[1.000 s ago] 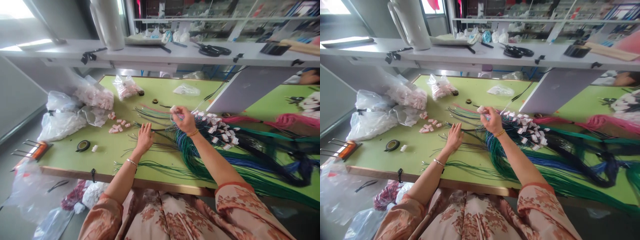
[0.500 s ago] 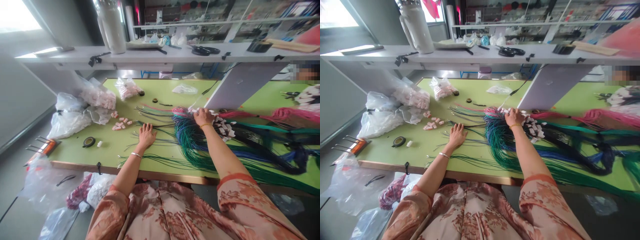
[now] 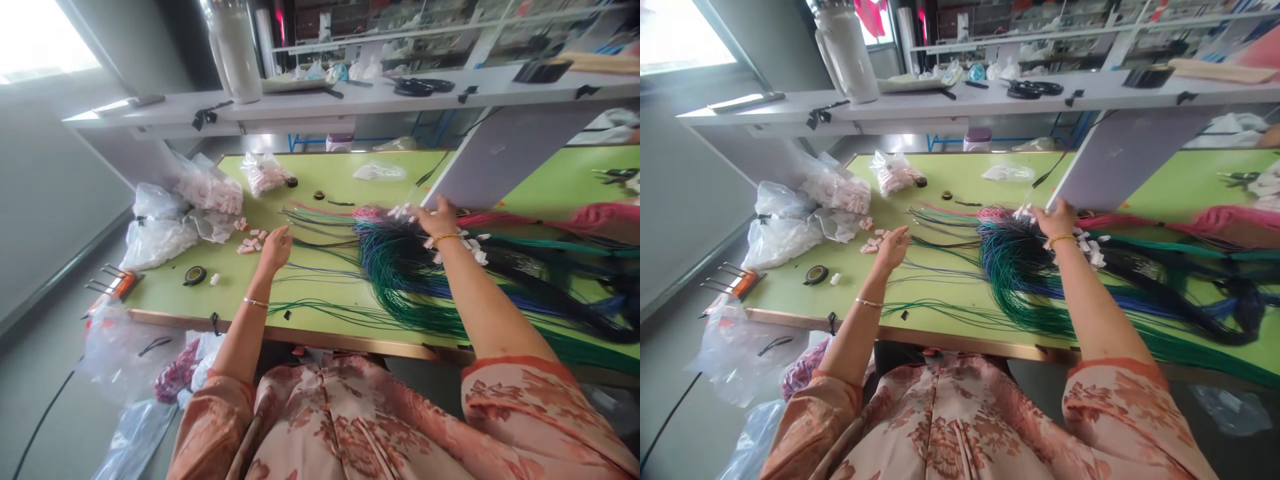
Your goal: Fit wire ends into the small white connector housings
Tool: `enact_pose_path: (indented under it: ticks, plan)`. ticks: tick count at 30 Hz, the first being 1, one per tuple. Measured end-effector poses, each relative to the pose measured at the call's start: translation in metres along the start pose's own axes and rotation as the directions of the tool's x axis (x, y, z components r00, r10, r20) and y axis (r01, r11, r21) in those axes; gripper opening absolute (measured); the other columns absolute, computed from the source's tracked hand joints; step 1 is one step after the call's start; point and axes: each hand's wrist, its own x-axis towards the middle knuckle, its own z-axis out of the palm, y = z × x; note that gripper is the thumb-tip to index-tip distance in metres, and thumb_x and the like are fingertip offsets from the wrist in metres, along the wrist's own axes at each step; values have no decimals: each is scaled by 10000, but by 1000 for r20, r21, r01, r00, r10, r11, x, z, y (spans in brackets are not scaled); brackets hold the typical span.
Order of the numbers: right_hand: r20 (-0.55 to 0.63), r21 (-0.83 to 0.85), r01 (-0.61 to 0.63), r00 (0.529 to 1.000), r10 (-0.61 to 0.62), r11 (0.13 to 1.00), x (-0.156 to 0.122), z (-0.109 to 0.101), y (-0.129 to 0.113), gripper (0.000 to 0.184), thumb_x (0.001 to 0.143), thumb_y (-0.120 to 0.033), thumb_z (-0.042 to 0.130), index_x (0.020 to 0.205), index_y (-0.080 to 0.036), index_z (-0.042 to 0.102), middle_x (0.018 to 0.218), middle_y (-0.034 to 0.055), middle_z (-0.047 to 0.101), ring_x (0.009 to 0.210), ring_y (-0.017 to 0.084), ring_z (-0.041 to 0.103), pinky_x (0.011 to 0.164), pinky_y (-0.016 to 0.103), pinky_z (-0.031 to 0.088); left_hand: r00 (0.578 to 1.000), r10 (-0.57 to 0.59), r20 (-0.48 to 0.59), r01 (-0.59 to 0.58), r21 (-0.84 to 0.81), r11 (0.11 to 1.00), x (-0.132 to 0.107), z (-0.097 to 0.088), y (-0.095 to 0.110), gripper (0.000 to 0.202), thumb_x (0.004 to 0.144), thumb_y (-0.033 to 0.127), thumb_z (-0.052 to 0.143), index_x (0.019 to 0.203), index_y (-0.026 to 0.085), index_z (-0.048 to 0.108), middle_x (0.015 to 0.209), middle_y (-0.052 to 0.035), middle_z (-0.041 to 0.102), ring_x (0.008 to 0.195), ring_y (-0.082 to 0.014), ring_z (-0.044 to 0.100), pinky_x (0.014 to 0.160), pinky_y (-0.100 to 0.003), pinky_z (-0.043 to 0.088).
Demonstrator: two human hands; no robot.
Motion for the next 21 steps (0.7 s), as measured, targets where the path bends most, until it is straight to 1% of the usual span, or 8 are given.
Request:
enact_pose_path:
  ticks: [4,6,7,10,11,13,16,21]
  plan:
    - [-153,202,-29,986,61,979,-40,-29,-31,374,877,-275,506,1175,-67,593,1099,224,630,1032,263,566,918,378,423,986,-142,-89,147,50,988,-5,-45,-26,332,857,301,534,1121,186,699,1139,-113,706,1051,-250,637,966,-392,459]
    - [-34,382,116,993,-111,917,-79,-38,-67,303,906,-324,472,1052,-120,642,960,137,670,876,220,607,811,342,469,974,-193,-122,208,120,971,-14,-61,-42,331,861,282,507,1111,188,703,1136,-104,713,1044,-247,637,958,-385,454]
    - [110,498,180,957,-268,848,-101,-39,-88,296,908,-351,482,1010,-138,660,914,102,681,806,195,612,757,314,477,969,-216,-122,234,162,959,-19,-67,-49,340,862,267,492,1118,185,700,1152,-105,710,1063,-250,632,963,-382,448]
    - [379,720,242,647,-662,650,-168,-36,-153,228,868,-346,568,909,-170,707,862,51,702,749,151,613,700,258,465,961,-252,-111,274,302,913,-34,-76,-65,398,844,207,474,1186,151,669,1247,-135,668,1164,-266,593,1011,-378,413]
    - [429,738,259,532,-730,623,-187,-34,-172,198,860,-315,583,906,-176,716,860,45,706,760,144,619,719,252,461,961,-252,-111,275,349,896,-38,-78,-69,421,833,185,475,1210,138,656,1275,-148,651,1190,-272,578,1031,-380,397]
    - [500,710,337,377,-779,619,-215,-27,-204,167,848,-279,605,918,-188,726,887,46,711,791,144,627,732,248,445,964,-242,-107,265,431,863,-43,-79,-74,466,811,146,473,1248,124,630,1307,-165,626,1220,-283,554,1055,-396,371]
    - [589,582,499,285,-756,642,-235,-17,-233,190,849,-301,610,970,-207,721,987,66,699,864,171,635,707,252,422,975,-199,-98,221,507,833,-42,-76,-80,498,802,117,457,1274,154,610,1332,-155,605,1243,-288,525,1056,-419,361]
    - [640,491,610,232,-733,622,-241,-5,-246,180,890,-254,519,940,-206,685,1001,71,690,880,193,637,673,270,402,991,-121,-57,132,572,810,-26,-66,-83,354,831,147,451,1091,188,688,1204,-145,631,1149,-270,557,996,-383,392]
